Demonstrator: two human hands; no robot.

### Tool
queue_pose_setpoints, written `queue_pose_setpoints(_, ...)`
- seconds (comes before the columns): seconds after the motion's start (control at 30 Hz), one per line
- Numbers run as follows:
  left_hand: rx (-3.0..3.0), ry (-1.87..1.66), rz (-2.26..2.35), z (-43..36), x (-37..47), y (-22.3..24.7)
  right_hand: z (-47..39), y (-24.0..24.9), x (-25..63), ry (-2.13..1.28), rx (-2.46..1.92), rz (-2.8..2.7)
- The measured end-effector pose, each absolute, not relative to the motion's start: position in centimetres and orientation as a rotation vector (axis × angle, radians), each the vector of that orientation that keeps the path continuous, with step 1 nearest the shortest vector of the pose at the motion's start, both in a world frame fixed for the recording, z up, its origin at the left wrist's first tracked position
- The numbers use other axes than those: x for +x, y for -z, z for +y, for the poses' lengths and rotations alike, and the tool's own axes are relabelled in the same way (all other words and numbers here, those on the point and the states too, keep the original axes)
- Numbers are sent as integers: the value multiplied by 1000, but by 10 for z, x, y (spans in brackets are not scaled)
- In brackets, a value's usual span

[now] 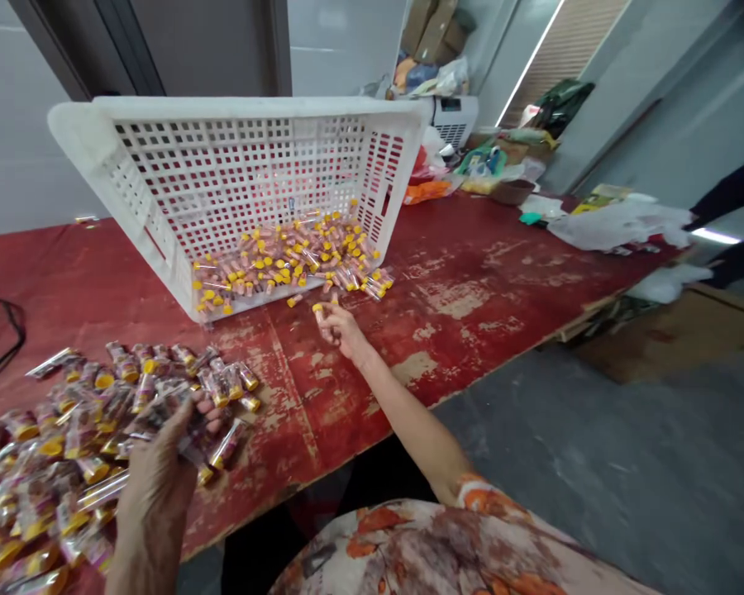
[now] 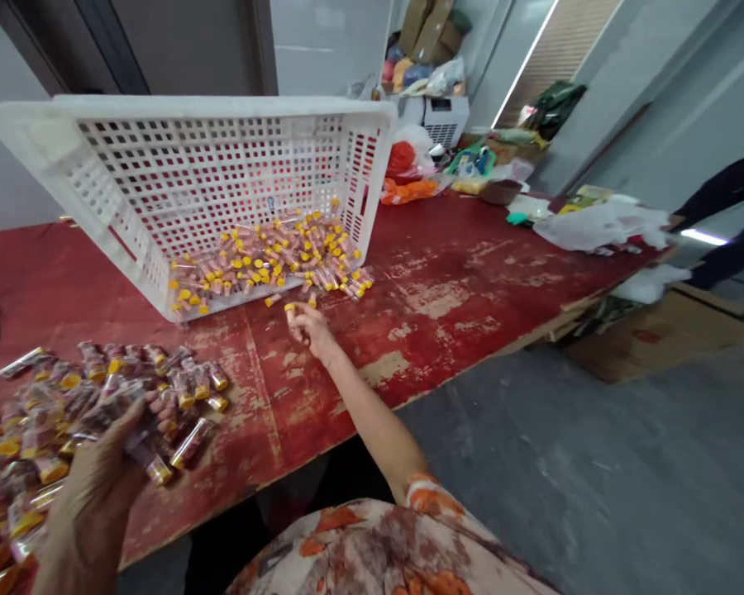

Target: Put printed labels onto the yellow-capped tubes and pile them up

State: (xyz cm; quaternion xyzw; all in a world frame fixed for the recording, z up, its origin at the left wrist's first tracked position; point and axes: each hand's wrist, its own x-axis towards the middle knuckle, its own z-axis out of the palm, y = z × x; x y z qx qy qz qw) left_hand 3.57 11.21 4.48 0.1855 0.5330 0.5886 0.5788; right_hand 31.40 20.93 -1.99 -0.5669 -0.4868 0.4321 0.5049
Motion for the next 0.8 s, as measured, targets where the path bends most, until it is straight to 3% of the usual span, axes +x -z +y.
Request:
queue_pose_setpoints(0.33, 551, -1162, 1013, 64, 117, -6, 65, 28, 279, -1678, -606, -744)
queue_pose_setpoints(0.43, 513, -1203, 1044, 57, 118, -6, 58, 22, 271, -1765, -719, -699)
queue_pose_setpoints(0.8, 485, -1047, 1107, 49, 107, 0, 73, 15, 252, -1590, -1088, -1008)
